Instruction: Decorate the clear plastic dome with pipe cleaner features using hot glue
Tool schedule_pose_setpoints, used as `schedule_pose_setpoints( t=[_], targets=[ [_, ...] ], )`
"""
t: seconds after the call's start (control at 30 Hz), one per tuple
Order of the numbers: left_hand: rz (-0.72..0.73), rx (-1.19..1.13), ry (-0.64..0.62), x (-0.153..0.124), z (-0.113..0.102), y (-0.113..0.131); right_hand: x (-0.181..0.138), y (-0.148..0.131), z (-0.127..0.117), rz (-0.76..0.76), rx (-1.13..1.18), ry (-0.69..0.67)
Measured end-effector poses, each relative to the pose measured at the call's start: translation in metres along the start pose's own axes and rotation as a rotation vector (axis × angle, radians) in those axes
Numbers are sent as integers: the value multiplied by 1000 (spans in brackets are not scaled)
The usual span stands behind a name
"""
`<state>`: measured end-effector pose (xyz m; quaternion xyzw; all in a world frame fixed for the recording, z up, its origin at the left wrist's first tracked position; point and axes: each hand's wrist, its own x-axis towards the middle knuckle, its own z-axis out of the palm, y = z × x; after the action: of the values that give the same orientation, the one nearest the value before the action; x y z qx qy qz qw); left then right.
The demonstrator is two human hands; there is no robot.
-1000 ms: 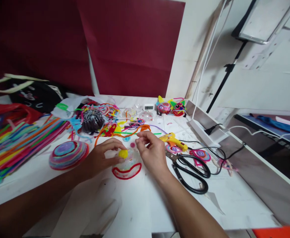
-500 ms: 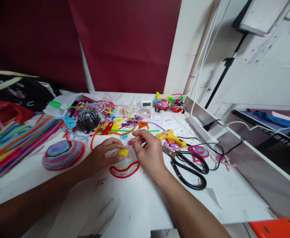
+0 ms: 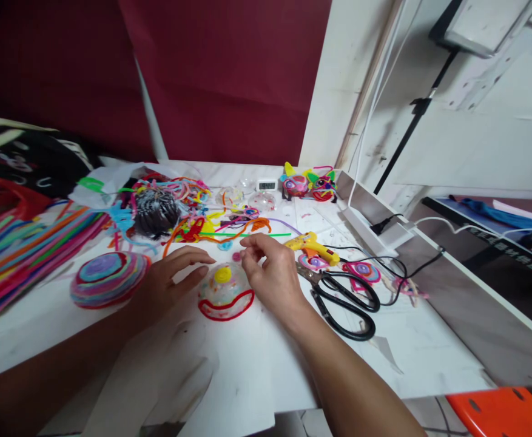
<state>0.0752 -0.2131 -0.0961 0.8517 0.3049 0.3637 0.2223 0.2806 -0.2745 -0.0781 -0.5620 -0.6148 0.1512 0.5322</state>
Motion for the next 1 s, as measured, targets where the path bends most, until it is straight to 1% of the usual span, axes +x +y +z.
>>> schedule_pose_setpoints(
  t=[0.07,0.13,0.27,0.37,0.53,0.63,0.8,1.0],
  targets=[
    [57,36,27,-3,0,-1,-1,0,0,-47,-80,-64],
    [158,88,18,-6,0,-1,-2,-1,1,-89,-136,-107],
    [412,231,-70,-12,3,-1,-3,-2,1,-122,-187,-99],
    [498,303,-132,-17,8,-4,-3,-2,3,-138,-209,-99],
    [522,377,-244,-22,15,-13,-5,-3,5,-149,-235,-124],
    [516,389,-287,-23,16,-15,-6,-3,7,-158,-254,-133],
    [483,376,-305,-20,13,-10,-8,-1,8,-202,-294,-132],
    [498,395,-290,-21,14,-11,-9,1,9,-239,-350,-142]
  ],
)
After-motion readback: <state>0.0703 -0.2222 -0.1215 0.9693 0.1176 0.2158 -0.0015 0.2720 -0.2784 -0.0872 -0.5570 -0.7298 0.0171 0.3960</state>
